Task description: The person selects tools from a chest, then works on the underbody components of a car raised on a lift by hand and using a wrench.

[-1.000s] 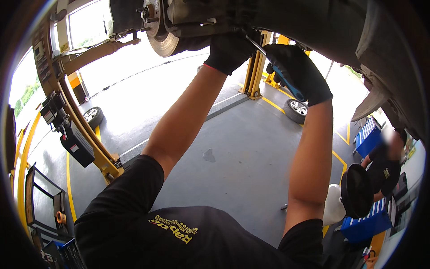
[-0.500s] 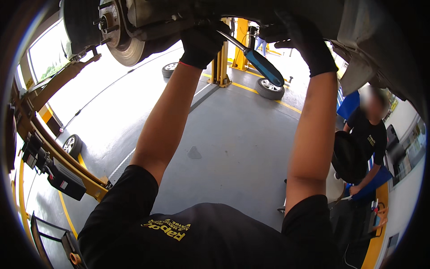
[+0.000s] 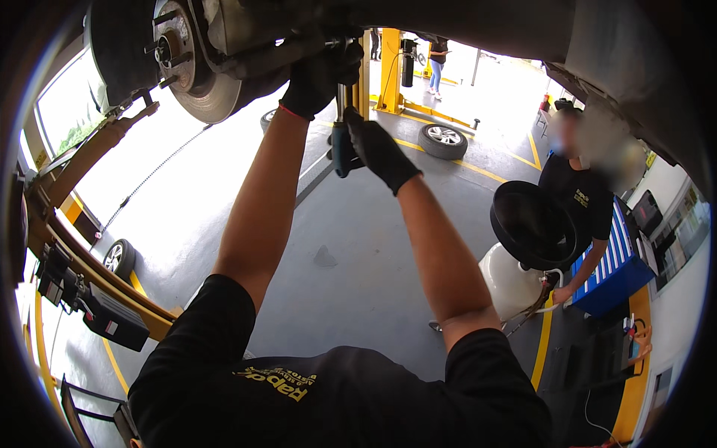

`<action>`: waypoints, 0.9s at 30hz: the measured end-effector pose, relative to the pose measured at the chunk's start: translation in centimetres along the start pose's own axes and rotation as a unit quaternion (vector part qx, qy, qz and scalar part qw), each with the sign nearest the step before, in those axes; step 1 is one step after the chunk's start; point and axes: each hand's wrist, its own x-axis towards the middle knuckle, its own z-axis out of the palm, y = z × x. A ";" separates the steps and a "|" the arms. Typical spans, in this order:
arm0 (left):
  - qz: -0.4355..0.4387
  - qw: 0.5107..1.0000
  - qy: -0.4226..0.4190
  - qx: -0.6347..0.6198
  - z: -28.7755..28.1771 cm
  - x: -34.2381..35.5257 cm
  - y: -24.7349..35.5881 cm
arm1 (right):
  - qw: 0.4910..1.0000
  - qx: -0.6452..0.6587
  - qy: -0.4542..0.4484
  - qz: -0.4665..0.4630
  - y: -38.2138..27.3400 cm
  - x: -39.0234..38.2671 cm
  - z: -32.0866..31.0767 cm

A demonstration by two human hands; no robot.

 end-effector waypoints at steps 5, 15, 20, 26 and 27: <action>-0.014 0.989 0.064 0.129 1.0 -1.8 1.3 | 0.985 0.146 0.039 -0.081 0.8 0.2 3.7; 0.278 0.788 0.149 0.528 -0.2 -5.1 0.6 | 0.982 -0.069 0.032 -0.173 -8.8 5.7 -0.8; 0.166 0.849 0.201 0.459 4.0 -6.1 1.0 | 0.823 -0.289 0.058 -0.485 -4.2 6.9 0.0; 0.330 0.689 0.221 0.606 3.1 -4.8 0.6 | 0.977 0.044 -0.175 -0.114 -8.7 4.3 -2.6; 0.332 0.691 0.222 0.603 3.5 -4.0 0.0 | 0.960 0.082 -0.247 -0.108 -8.8 5.7 -5.0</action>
